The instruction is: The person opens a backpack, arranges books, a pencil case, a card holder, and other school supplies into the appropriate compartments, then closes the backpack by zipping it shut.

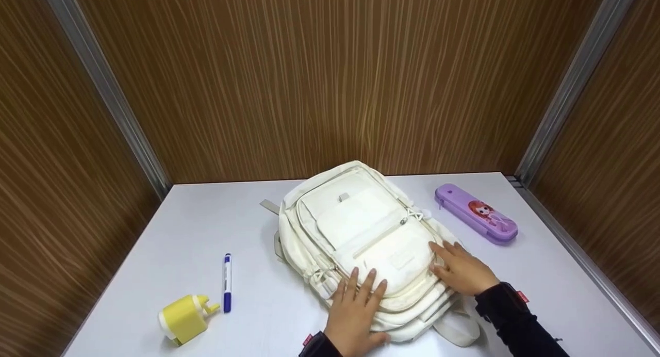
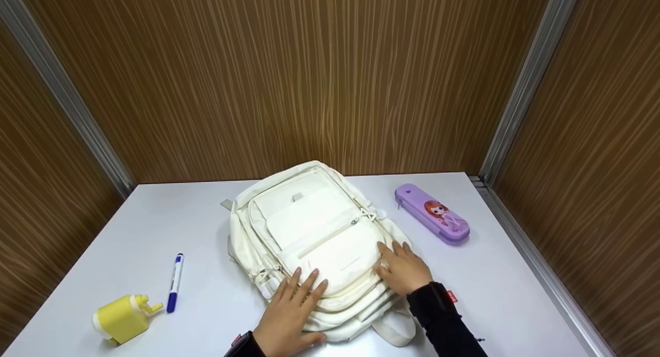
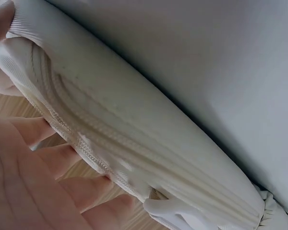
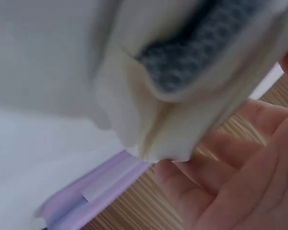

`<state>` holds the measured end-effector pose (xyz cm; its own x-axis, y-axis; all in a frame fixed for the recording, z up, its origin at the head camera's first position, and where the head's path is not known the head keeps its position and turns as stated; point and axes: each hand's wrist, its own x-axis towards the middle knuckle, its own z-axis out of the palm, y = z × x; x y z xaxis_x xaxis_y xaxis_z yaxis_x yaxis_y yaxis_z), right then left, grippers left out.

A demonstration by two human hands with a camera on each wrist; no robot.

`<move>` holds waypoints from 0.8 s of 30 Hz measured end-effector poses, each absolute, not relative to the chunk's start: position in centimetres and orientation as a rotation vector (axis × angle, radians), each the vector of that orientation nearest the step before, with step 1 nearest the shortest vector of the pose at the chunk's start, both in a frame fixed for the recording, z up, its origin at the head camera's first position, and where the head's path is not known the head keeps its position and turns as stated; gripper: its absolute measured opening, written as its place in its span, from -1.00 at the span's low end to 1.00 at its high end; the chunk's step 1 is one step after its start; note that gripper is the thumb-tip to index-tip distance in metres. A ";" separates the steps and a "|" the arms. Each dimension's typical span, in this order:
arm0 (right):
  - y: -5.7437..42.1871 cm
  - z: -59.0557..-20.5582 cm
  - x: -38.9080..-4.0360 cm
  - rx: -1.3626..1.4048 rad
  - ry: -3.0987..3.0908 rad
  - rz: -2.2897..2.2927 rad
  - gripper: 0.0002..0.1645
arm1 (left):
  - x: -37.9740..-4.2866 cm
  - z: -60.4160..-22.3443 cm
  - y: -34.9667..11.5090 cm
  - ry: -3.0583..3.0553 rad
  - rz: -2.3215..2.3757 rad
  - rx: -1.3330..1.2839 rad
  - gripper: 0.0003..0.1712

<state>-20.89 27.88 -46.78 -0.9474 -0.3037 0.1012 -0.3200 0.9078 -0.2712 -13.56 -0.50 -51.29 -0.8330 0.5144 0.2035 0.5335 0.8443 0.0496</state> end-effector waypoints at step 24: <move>23.9 -47.5 -17.0 0.486 -2.943 0.265 -0.33 | -15.1 -50.4 -6.8 -2.861 -0.337 -0.639 0.01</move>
